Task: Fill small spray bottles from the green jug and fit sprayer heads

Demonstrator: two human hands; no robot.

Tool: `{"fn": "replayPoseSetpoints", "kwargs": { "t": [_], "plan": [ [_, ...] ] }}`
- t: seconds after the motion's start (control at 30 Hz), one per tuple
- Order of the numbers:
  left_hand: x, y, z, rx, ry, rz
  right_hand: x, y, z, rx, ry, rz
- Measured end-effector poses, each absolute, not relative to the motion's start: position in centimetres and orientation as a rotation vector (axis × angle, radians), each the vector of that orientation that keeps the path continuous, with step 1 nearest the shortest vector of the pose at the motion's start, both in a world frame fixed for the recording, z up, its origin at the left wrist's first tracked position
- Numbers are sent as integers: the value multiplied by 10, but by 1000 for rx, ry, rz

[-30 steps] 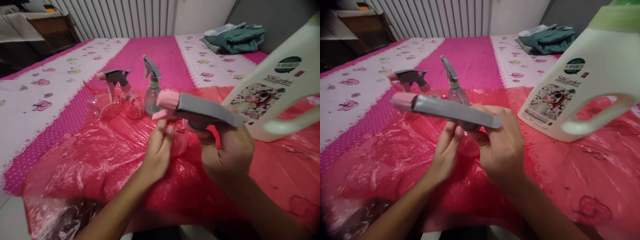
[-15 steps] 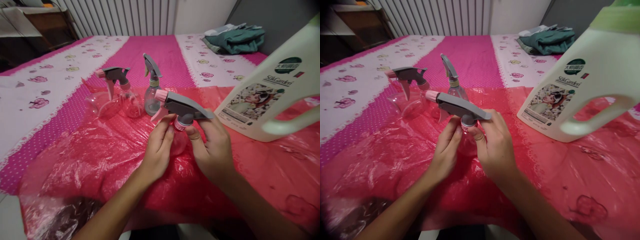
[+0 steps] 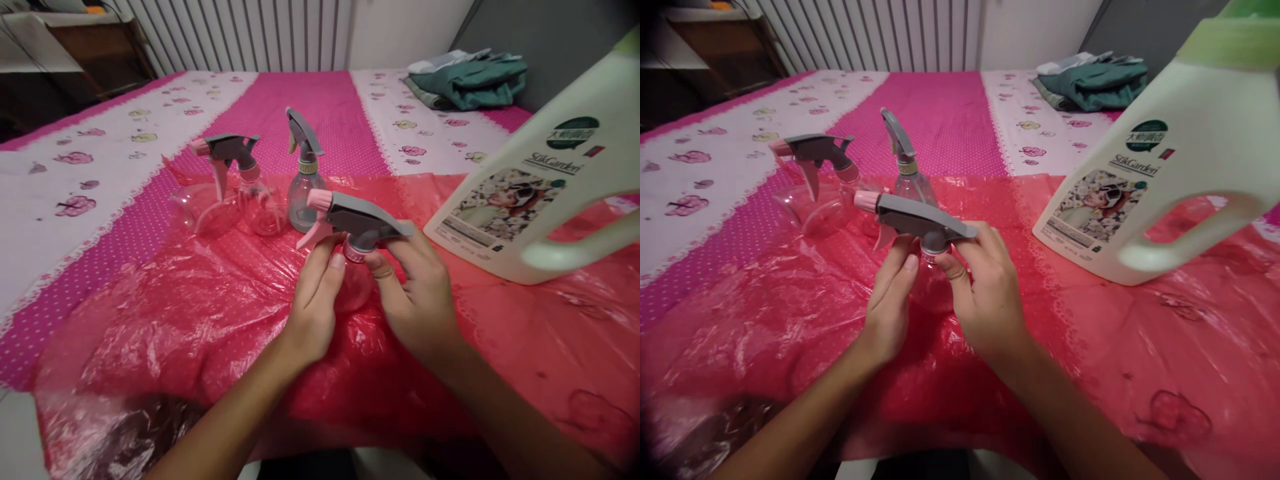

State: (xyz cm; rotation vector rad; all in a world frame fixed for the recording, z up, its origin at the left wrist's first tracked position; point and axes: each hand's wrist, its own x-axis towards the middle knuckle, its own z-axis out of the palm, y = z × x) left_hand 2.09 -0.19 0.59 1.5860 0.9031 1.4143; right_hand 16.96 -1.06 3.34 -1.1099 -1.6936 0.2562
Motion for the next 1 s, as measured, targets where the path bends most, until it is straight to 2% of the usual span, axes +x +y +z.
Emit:
{"fn": "replayPoseSetpoints", "kwargs": {
  "t": [0.5,0.77,1.0],
  "plan": [
    [24,3,12,1660,851,1428,161,-15,31,-1041,-1417,539],
    [25,3,11,1603,812,1399,167,-16,37,-1029,-1660,-9],
    [31,4,14,1537,782,1446,170,-18,44,-1054,-1692,-183]
  ]
}}
